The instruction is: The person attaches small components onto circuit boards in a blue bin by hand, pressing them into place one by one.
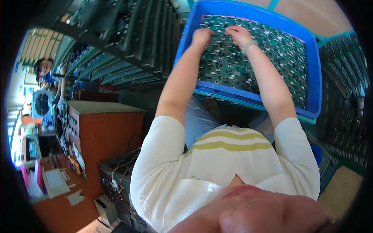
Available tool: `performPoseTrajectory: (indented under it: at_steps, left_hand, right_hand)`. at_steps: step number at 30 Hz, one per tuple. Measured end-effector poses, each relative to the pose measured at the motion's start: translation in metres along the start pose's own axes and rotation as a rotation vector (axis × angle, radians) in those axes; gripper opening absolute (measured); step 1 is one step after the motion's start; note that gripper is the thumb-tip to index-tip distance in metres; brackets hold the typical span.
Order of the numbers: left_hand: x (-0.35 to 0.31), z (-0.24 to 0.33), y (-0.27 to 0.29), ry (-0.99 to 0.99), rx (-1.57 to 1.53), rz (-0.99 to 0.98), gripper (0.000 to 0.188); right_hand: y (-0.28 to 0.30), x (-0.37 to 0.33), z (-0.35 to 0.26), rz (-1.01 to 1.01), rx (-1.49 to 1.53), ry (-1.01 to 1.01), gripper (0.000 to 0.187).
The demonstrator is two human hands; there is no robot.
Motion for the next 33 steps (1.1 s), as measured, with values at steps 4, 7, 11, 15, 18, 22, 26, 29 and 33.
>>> performPoseTrajectory:
  at_steps: [4,7,11,15,18,22,26,29,33]
  left_hand:
    - [-0.025,0.009,0.003,0.173,-0.440,-0.150,0.019]
    - [-0.035,0.021,0.001,0.084,-0.278,-0.197,0.018]
    - [-0.045,0.036,0.015,-0.037,-0.263,-0.049,0.019]
    - [-0.037,0.031,0.016,-0.051,-0.361,-0.161,0.019]
    - [-0.039,0.041,0.020,-0.233,-0.131,-0.022,0.017]
    - [-0.046,0.050,0.029,-0.349,0.242,0.179,0.019]
    - [-0.072,0.065,0.034,-0.355,0.375,0.350,0.025]
    - [-0.077,0.069,0.047,-0.394,0.344,0.489,0.025]
    - [-0.086,0.075,0.062,-0.315,0.267,0.613,0.022]
  right_hand:
    - [0.013,-0.002,-0.005,0.014,-0.215,0.083,0.025]
    - [0.015,0.000,-0.004,0.008,-0.320,0.114,0.026]
    - [0.007,-0.001,-0.007,-0.014,-0.448,0.285,0.022]
    - [-0.008,-0.004,-0.003,-0.077,-0.461,0.266,0.016]
    - [-0.026,-0.003,-0.003,-0.158,-0.430,0.330,0.014]
    - [-0.058,0.003,-0.011,-0.291,-0.738,0.429,0.017]
    - [-0.070,0.018,-0.009,-0.258,-1.118,0.356,0.017]
    - [-0.077,0.011,-0.005,-0.279,-1.066,0.270,0.019]
    - [-0.079,0.009,0.005,-0.274,-1.091,0.199,0.021]
Point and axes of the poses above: each hand's wrist, its own x-axis towards the middle knuckle, its own y-axis out of the back of the hand, z = x × y, the point moved 8 cm from there along x, towards the middle knuckle, and after that the axes turned 12 degrees about y, right-handed, at the moved point
